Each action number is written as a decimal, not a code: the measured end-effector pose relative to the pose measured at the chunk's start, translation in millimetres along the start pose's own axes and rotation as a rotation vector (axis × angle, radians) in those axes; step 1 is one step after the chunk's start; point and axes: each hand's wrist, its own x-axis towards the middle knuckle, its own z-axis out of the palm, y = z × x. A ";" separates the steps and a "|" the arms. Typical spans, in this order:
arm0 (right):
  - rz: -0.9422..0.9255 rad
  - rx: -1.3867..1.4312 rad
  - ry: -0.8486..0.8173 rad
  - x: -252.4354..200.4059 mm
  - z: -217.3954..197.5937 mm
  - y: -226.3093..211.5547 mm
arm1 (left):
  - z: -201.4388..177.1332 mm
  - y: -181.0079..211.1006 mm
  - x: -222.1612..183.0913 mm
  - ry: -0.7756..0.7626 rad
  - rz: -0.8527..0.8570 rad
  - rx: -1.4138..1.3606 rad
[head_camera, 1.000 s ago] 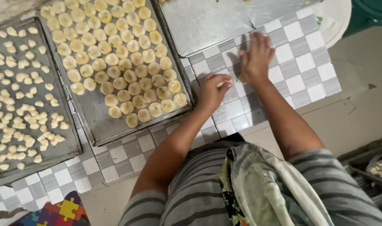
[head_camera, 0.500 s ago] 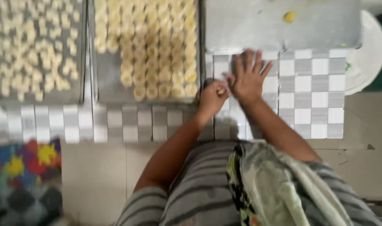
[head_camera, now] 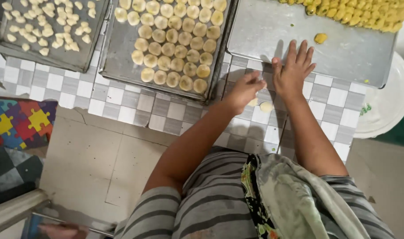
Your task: Shaping small pieces of dough with filling and arranging them neatly on baking trays
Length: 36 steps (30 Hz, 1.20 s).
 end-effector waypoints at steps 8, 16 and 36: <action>-0.096 -0.087 0.118 24.3 15.5 23.3 | -56.2 38.2 -98.5 0.159 0.164 0.079; -0.337 -0.175 -0.021 5.1 34.9 -26.4 | -179.4 44.8 -159.4 0.314 0.354 0.060; -0.512 0.094 0.108 -29.0 130.6 -327.3 | -620.4 153.5 -82.6 1.205 0.542 1.495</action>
